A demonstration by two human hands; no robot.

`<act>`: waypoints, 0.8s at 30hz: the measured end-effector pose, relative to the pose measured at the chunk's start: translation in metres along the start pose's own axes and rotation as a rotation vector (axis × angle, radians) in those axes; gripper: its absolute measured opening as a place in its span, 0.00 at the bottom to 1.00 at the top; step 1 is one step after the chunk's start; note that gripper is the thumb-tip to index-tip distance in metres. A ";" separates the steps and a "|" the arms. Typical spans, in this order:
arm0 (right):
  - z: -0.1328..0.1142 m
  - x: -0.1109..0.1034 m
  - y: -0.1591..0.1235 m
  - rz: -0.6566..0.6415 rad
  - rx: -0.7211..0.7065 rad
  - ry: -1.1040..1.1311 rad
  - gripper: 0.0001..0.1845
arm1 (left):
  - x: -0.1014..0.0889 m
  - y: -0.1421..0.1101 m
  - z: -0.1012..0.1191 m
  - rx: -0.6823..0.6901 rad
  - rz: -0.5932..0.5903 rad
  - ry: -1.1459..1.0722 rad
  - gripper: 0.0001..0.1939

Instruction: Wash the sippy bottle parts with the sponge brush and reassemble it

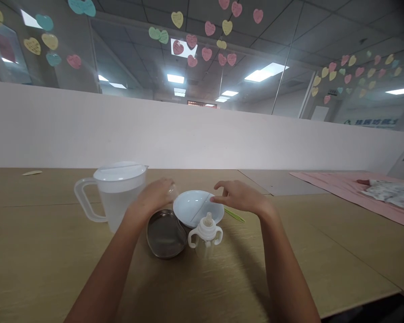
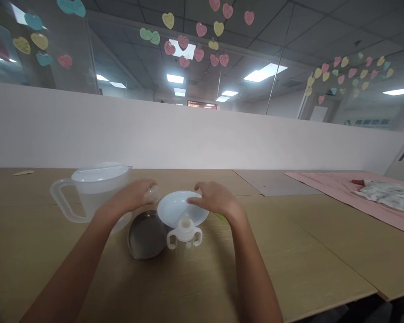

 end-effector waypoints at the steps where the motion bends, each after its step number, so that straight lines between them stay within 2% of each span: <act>1: 0.001 -0.002 -0.002 -0.010 -0.011 0.028 0.27 | -0.012 -0.005 0.011 0.064 0.059 -0.102 0.25; 4: 0.002 -0.007 -0.007 -0.100 -0.072 0.098 0.27 | -0.025 -0.019 0.048 0.261 -0.045 -0.318 0.29; 7: -0.001 -0.007 -0.011 -0.229 -0.099 0.122 0.23 | -0.014 -0.023 0.074 0.380 -0.130 -0.369 0.27; 9: -0.004 -0.003 -0.010 -0.309 -0.081 0.135 0.21 | -0.002 -0.020 0.081 0.405 -0.216 -0.378 0.24; 11: -0.007 0.003 -0.006 -0.340 -0.055 0.133 0.20 | 0.008 -0.016 0.081 0.397 -0.280 -0.388 0.23; 13: -0.009 0.008 -0.001 -0.332 -0.038 0.123 0.18 | 0.014 -0.013 0.078 0.377 -0.287 -0.399 0.24; 17: -0.010 0.015 0.005 -0.349 -0.041 0.159 0.17 | 0.020 -0.009 0.071 0.359 -0.285 -0.423 0.27; 24: -0.013 0.016 0.004 -0.382 -0.001 0.235 0.08 | 0.028 -0.001 0.064 0.331 -0.349 -0.478 0.30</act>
Point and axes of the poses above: each hand's wrist, its own y-axis towards the middle knuckle, its own x-axis out of the palm, z = x × y, the point moved 2 cm from there along y, towards the middle knuckle, and after that the axes turned 4 degrees about z, right-handed, at the moved point
